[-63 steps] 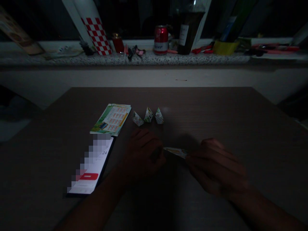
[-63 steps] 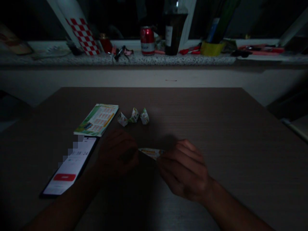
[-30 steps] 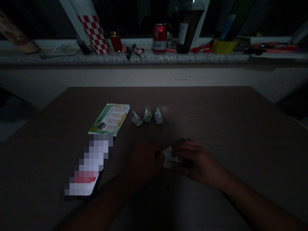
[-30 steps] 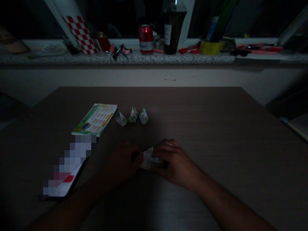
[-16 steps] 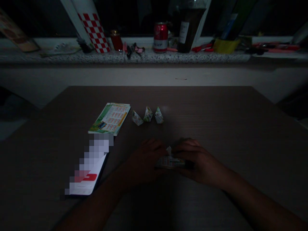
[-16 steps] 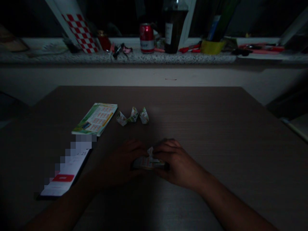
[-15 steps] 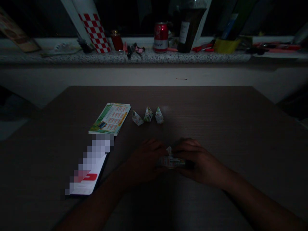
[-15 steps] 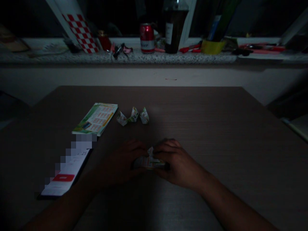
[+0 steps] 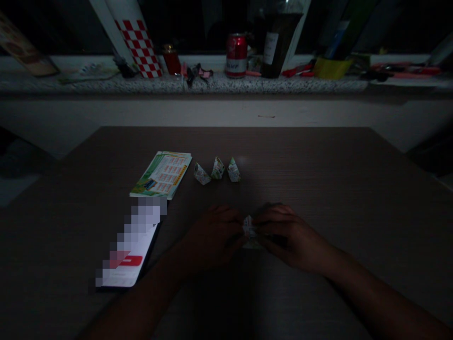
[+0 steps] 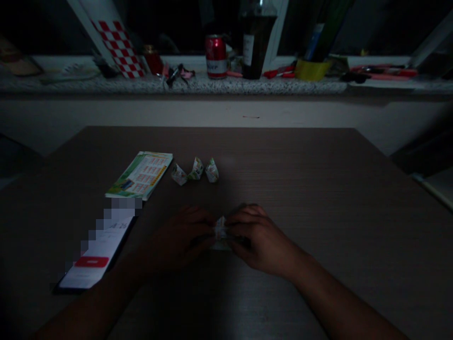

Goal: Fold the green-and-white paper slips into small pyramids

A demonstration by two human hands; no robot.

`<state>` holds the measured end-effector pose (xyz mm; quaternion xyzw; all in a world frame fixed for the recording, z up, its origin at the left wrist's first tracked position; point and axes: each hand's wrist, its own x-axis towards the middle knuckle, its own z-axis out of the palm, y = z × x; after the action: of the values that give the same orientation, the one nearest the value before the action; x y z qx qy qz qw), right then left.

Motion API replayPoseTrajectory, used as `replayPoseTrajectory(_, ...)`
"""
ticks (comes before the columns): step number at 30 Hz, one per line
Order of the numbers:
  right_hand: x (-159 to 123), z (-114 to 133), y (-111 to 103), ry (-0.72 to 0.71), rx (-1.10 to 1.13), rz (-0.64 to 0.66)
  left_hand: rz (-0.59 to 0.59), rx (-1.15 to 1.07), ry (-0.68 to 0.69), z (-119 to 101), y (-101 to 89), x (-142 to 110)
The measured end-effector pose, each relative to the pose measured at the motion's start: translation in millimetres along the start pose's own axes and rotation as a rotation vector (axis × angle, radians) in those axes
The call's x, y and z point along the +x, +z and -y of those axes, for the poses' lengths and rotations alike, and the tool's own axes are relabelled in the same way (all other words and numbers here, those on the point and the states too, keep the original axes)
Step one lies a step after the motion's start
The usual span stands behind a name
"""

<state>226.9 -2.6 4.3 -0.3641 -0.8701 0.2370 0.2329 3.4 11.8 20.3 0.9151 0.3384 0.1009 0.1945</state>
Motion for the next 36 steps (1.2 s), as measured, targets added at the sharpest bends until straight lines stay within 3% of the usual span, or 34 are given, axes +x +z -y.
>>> replayPoseTrajectory(18,3,-12,14,-0.009,0.024,-0.144,-0.148,-0.086,-0.194,3,22.8,9)
replayPoseTrajectory(23,4,-10,13,0.018,0.029,-0.149,-0.113,-0.050,-0.237,1,19.9,10)
replayPoseTrajectory(36,5,-6,23,0.259,-0.124,-0.184,-0.069,-0.017,-0.288,-1,20.6,12)
